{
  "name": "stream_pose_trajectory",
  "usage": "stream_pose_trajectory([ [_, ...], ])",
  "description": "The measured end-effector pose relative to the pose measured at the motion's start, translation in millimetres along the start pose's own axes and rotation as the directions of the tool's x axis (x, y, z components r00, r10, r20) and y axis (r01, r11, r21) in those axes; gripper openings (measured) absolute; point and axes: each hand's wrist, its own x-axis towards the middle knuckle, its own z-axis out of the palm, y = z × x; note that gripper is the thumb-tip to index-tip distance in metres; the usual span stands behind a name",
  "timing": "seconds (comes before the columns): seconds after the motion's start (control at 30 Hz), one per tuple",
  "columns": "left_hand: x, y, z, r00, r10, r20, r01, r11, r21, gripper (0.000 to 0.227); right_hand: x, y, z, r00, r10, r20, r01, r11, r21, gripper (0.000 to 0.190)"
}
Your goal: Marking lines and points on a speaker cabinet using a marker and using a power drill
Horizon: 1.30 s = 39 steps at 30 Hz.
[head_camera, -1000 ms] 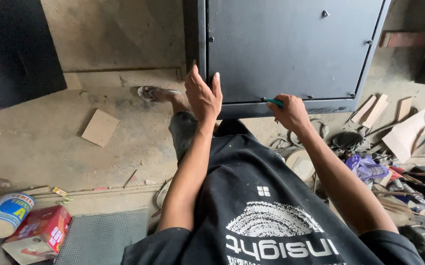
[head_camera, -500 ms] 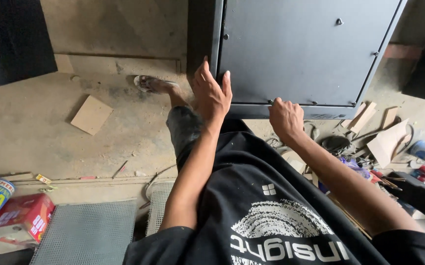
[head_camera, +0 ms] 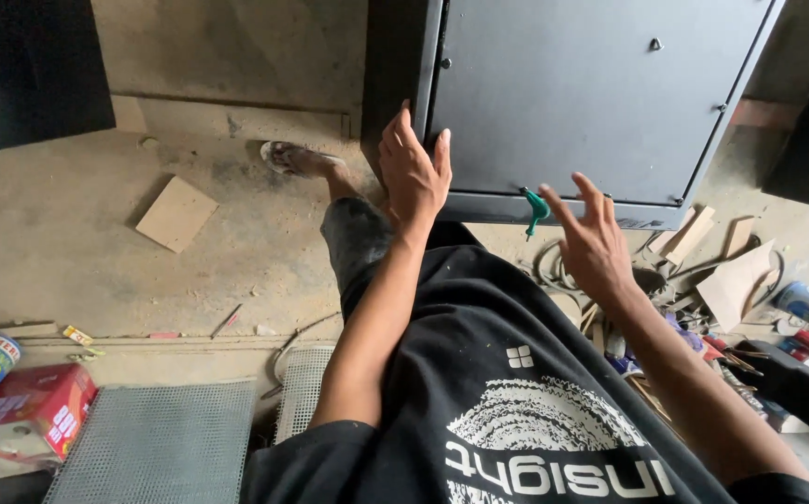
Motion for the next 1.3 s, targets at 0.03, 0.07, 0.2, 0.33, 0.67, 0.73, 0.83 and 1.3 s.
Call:
stream_pose_trajectory([
  [0.03, 0, -1, -1, 1.000, 0.005, 0.003, -0.005, 1.000, 0.000, 0.067, 2, 8, 13, 1.000, 0.005, -0.003, -0.005, 1.000, 0.003, 0.098],
  [0.07, 0, 0, -1, 1.000, 0.010, 0.006, -0.010, 1.000, -0.004, 0.067, 4, 17, 26, 0.986, -0.157, -0.056, 0.152, 0.985, -0.087, 0.076],
  [0.2, 1, 3, -4, 1.000, 0.008, 0.020, -0.008, 1.000, -0.015, 0.065, 22, 43, 57, 0.877, -0.459, -0.144, 0.416, 0.873, -0.253, 0.022],
  [0.33, -3, 2, -2, 1.000, -0.003, 0.018, 0.003, 1.000, 0.009, 0.066, 45, 33, 68, 0.924, -0.331, -0.192, 0.281, 0.927, -0.248, 0.031],
  [0.67, -2, 0, 2, 1.000, -0.013, 0.009, 0.013, 1.000, 0.019, 0.068, 55, 53, 47, 0.750, 0.571, 0.335, -0.660, 0.674, 0.330, 0.032],
  [0.73, -4, -1, -1, 1.000, -0.014, 0.021, 0.013, 1.000, 0.016, 0.067, 32, 59, 63, 0.771, 0.575, 0.272, -0.625, 0.766, 0.151, 0.042],
  [0.83, 0, 0, 1, 1.000, -0.008, 0.004, 0.008, 1.000, 0.025, 0.066, 8, 36, 53, 0.729, 0.604, 0.322, -0.655, 0.752, 0.073, 0.054],
  [1.3, 2, 6, -2, 1.000, 0.020, 0.010, -0.020, 1.000, 0.023, 0.064, 19, -16, 12, 0.797, 0.388, 0.463, -0.456, 0.889, 0.040, 0.032],
])
